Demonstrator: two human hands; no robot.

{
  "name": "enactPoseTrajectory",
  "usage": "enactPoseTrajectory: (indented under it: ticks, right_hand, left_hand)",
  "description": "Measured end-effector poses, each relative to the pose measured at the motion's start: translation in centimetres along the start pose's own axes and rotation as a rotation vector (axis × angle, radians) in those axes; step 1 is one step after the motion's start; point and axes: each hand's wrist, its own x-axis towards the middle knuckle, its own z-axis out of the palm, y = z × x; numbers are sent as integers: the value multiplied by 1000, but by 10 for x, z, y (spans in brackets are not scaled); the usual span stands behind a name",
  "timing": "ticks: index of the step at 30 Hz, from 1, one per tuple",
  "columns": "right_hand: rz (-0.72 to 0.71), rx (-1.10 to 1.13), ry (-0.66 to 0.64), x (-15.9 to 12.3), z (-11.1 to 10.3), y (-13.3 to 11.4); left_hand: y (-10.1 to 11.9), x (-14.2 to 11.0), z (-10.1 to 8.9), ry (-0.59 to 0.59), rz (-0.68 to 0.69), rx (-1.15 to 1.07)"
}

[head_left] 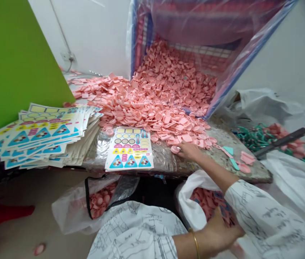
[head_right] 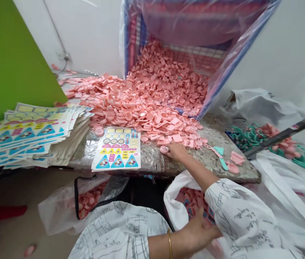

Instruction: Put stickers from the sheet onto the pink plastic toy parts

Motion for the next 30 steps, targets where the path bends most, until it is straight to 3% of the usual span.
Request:
enactPoseTrajectory:
  ticks: [3, 6, 11, 15, 18, 20, 22, 25, 27, 30]
  right_hand:
    - [-3, 9, -13, 7, 11, 4]
    - [-20, 55, -17, 9, 20, 11]
    - [-28, 103, 29, -4, 14, 7]
    - [-207, 142, 133, -24, -19, -32]
    - [-445, 142, 130, -27, -44, -77]
    - [-565, 139, 113, -23, -55, -105]
    - [-641, 134, 79, -16, -61, -125]
    - [-695, 146, 13, -7, -64, -140]
    - [-686, 226, -24, -2, -64, -144]
    - [-548, 448, -70, 11, -56, -148]
  left_hand:
    - [10, -14, -25, 141, -58, 133]
    - [18, -28, -49, 267, 7, 80]
    - [23, -42, -77, 231, -24, -213]
    - [58, -72, -128, 305, 14, -478]
    - [102, -100, -177, 400, 229, -475]
    - [127, -115, -199, 343, 245, -416]
    - [140, -126, -211, 266, 212, -343]
    - [141, -135, -216, 243, 212, -288]
    - [135, -137, -219, 296, 240, -307]
    - [131, -141, -228, 465, 322, -357]
